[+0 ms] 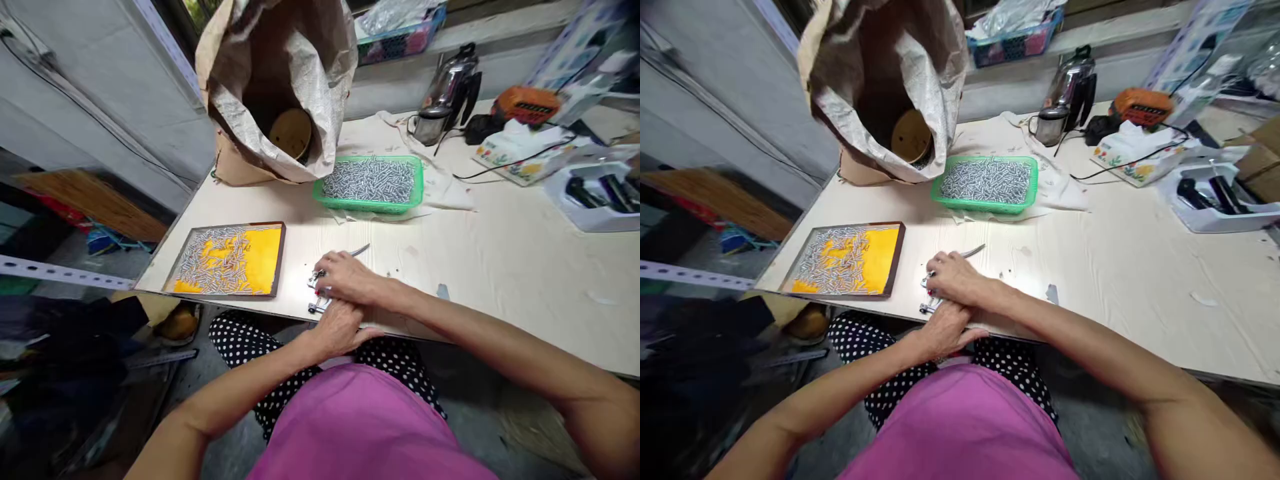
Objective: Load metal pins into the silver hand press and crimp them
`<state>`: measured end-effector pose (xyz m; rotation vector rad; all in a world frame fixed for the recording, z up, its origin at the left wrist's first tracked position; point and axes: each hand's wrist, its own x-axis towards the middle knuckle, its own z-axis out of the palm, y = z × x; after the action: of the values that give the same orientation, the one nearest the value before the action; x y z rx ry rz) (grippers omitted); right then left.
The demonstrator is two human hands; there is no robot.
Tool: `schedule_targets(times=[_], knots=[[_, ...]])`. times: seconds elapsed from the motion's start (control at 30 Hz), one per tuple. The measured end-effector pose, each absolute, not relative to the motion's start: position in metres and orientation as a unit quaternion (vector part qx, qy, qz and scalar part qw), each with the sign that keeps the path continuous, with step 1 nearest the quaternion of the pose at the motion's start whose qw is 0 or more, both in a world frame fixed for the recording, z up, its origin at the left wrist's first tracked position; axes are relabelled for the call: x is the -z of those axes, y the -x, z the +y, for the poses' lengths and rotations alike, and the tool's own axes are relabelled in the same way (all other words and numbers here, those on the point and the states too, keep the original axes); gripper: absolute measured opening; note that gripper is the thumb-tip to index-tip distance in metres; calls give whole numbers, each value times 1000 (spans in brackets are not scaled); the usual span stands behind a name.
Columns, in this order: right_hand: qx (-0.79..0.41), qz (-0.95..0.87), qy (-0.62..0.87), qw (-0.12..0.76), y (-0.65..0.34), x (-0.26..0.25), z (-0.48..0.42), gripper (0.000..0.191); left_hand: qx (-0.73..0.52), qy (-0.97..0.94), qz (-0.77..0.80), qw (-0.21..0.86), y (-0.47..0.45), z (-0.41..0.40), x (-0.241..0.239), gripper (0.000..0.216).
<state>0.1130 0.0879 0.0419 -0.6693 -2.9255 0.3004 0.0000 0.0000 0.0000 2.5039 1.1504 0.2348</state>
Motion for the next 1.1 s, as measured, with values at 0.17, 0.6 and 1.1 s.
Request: schedule_targets(times=[0.17, 0.6, 1.1], knots=[[-68, -988, 133, 32, -82, -36, 84, 15, -172, -932, 281, 153, 15, -29, -19, 40], [-223, -864, 280, 355, -95, -49, 113, 16, -14, -653, 756, -53, 219, 107, -65, 24], [-156, -893, 383, 177, -158, -61, 92, 19, -84, -678, 726, 77, 181, 107, -71, 21]])
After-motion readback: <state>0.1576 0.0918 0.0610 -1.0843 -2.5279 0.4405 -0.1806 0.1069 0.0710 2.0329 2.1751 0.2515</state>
